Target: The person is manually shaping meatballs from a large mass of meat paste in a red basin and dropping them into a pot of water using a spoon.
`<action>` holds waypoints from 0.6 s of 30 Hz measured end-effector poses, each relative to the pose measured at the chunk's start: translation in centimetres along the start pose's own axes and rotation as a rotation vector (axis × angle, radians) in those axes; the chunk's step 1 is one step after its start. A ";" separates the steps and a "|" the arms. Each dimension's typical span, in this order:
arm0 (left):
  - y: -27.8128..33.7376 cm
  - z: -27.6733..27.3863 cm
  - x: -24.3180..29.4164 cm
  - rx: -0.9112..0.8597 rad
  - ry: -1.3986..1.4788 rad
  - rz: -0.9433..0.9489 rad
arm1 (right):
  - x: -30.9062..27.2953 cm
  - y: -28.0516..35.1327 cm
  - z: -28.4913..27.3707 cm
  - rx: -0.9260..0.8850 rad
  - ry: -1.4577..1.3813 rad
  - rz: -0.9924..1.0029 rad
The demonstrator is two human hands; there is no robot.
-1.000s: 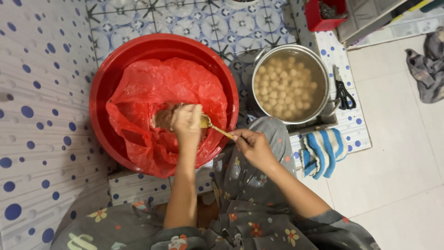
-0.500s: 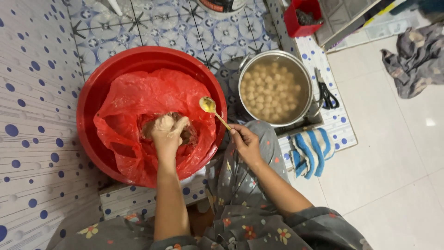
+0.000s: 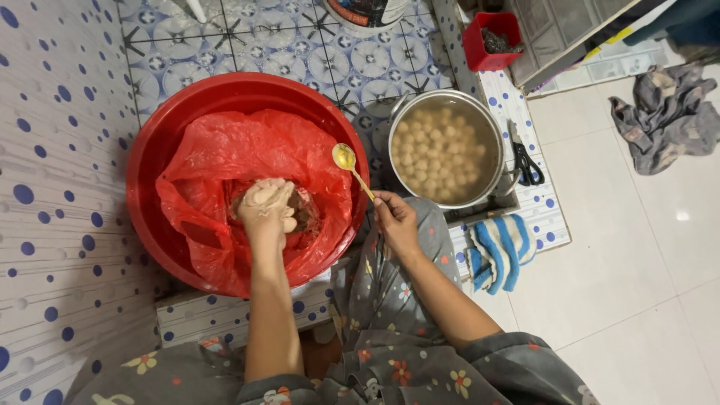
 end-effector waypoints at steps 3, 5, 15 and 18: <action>-0.1 -0.3 -0.4 0.014 -0.077 0.145 | 0.2 -0.2 0.2 0.008 0.000 -0.005; 0.9 0.0 0.9 0.011 -0.145 0.241 | 0.0 -0.2 0.4 0.013 -0.006 -0.005; 4.8 1.7 6.4 -0.070 -0.045 0.019 | -1.4 0.0 0.8 0.015 0.043 0.036; 3.8 1.7 5.7 -0.045 -0.062 0.001 | -0.9 -0.2 0.8 0.013 0.049 0.030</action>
Point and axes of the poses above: each hand's wrist, its own y-axis away from the middle knuckle, its own z-axis out of the palm, x = y × z, the point moved 3 cm from there along -y, towards the middle knuckle, and after that the axes turned 11 degrees about y, right-handed, at the moved point
